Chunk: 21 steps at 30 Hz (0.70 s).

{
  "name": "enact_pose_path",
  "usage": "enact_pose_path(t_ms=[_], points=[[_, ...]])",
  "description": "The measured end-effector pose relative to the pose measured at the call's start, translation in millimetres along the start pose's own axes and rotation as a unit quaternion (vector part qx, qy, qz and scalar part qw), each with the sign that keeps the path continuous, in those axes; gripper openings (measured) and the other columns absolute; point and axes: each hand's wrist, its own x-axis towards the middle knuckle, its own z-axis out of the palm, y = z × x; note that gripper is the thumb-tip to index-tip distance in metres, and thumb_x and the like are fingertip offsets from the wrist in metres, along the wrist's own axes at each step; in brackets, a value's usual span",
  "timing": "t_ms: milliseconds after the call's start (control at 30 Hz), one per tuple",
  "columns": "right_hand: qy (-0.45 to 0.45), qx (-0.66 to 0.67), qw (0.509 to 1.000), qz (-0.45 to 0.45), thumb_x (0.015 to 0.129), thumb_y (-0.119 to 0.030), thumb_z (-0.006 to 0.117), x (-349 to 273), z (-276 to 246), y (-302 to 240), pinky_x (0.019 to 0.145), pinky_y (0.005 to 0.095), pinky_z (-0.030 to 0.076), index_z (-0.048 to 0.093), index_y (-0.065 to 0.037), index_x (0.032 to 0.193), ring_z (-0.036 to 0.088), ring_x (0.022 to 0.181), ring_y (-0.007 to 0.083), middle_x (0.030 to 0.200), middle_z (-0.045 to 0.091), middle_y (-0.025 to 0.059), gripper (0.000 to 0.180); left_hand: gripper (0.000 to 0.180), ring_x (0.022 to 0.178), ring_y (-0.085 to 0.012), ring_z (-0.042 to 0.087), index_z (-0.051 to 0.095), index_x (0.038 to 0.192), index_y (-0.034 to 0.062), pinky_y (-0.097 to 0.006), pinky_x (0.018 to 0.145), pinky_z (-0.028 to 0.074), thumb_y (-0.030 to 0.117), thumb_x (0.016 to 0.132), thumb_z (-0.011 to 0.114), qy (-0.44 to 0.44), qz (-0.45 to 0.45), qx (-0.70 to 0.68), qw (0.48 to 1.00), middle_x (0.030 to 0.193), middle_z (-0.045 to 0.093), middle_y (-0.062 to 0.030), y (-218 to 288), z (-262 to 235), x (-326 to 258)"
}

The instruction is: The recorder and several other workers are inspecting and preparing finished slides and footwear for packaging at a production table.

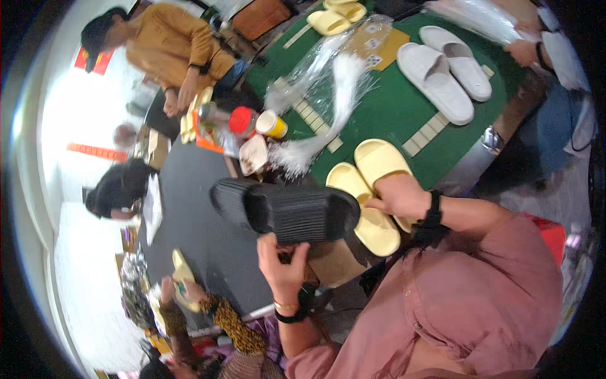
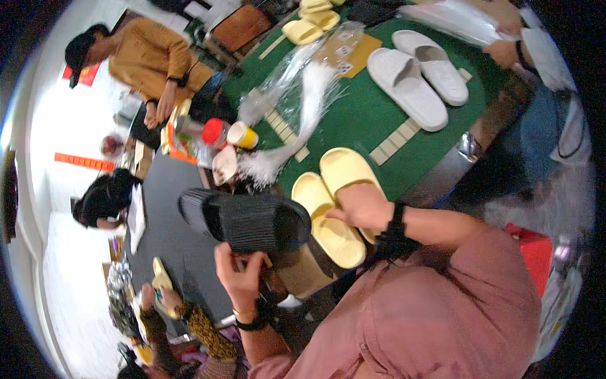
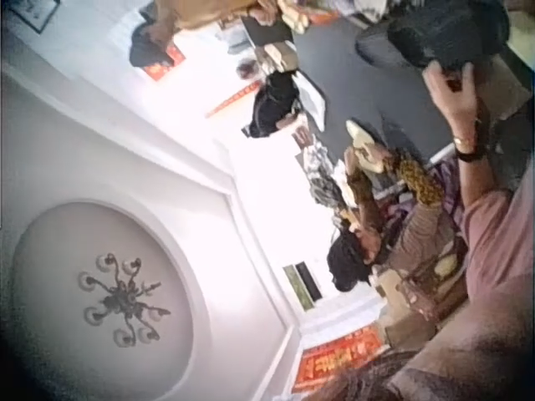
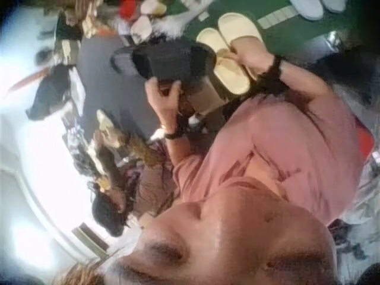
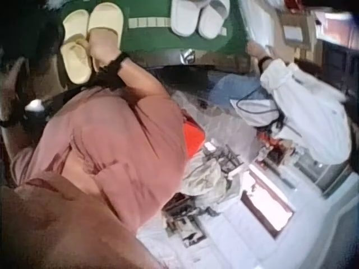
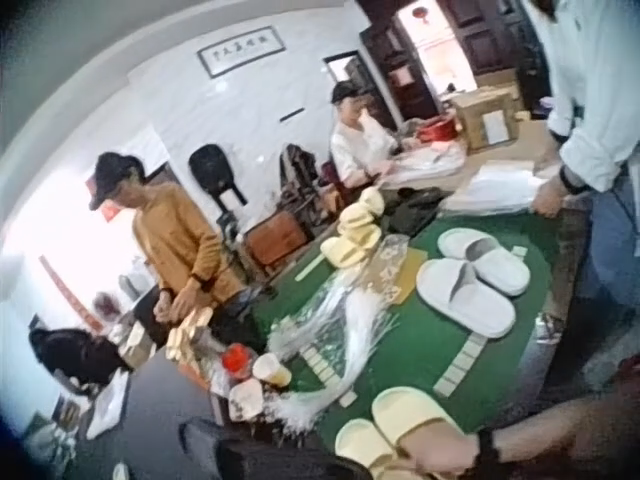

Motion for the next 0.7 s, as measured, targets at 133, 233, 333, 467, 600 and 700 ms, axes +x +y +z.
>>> enact_pose_path(t_ms=[133,233,333,467,600,700], points=[[0.046,-0.072,0.996,-0.008,0.081,-0.040,0.059,17,9,-2,0.057,0.0456,0.051,0.067,-0.002,0.065,0.063,0.058,0.0354,0.062,0.063,0.0177,0.042,0.042,0.075,-0.0266,0.055,0.056,0.100,-0.0014,-0.033,0.064,0.048,0.006,0.066,0.080,-0.101,0.041,-0.033,0.993,0.093,0.055,-0.0143,18,28,-12],[0.093,-0.087,0.992,0.005,0.079,-0.034,0.058,17,-11,16,0.059,0.0450,0.052,0.068,-0.001,0.066,0.064,0.060,0.0352,0.063,0.063,0.0183,0.036,0.045,0.083,-0.0295,0.058,0.056,0.106,-0.0014,-0.034,0.067,0.050,0.009,0.069,0.079,-0.166,0.062,-0.042,0.983,0.100,0.057,-0.0162,21,39,-19],[0.163,-0.128,0.977,0.042,0.079,-0.031,0.058,18,-64,50,0.061,0.0456,0.052,0.068,-0.001,0.066,0.064,0.061,0.0348,0.065,0.063,0.0191,0.034,0.044,0.083,-0.0289,0.059,0.057,0.108,-0.0002,-0.035,0.070,0.050,0.010,0.070,0.079,-0.184,0.068,-0.052,0.979,0.100,0.058,-0.0157,20,43,-22],[0.305,-0.059,0.936,0.163,0.084,-0.035,0.059,27,-152,91,0.066,0.0473,0.051,0.067,0.000,0.075,0.064,0.064,0.0354,0.068,0.064,0.0190,0.037,0.045,0.086,-0.0305,0.059,0.057,0.111,0.0017,-0.036,0.072,0.050,0.010,0.072,0.077,-0.207,0.092,-0.049,0.973,0.102,0.058,-0.0149,22,51,-21],[0.389,-0.115,0.903,0.140,0.085,-0.039,0.059,13,-171,95,0.066,0.0447,0.051,0.066,0.001,0.077,0.065,0.067,0.0347,0.068,0.064,0.0202,0.041,0.043,0.091,-0.0338,0.059,0.057,0.113,0.0037,-0.039,0.076,0.050,0.011,0.074,0.073,-0.271,0.082,-0.052,0.958,0.102,0.057,-0.0150,27,64,-17],[0.215,0.087,0.969,0.082,0.084,-0.041,0.062,2,-136,89,0.064,0.0395,0.050,0.067,0.000,0.081,0.065,0.068,0.0314,0.072,0.066,0.0186,0.041,0.041,0.094,-0.0337,0.057,0.059,0.112,0.0038,-0.039,0.079,0.048,0.008,0.073,0.073,-0.290,0.104,-0.051,0.950,0.104,0.056,-0.0147,30,73,-12]])
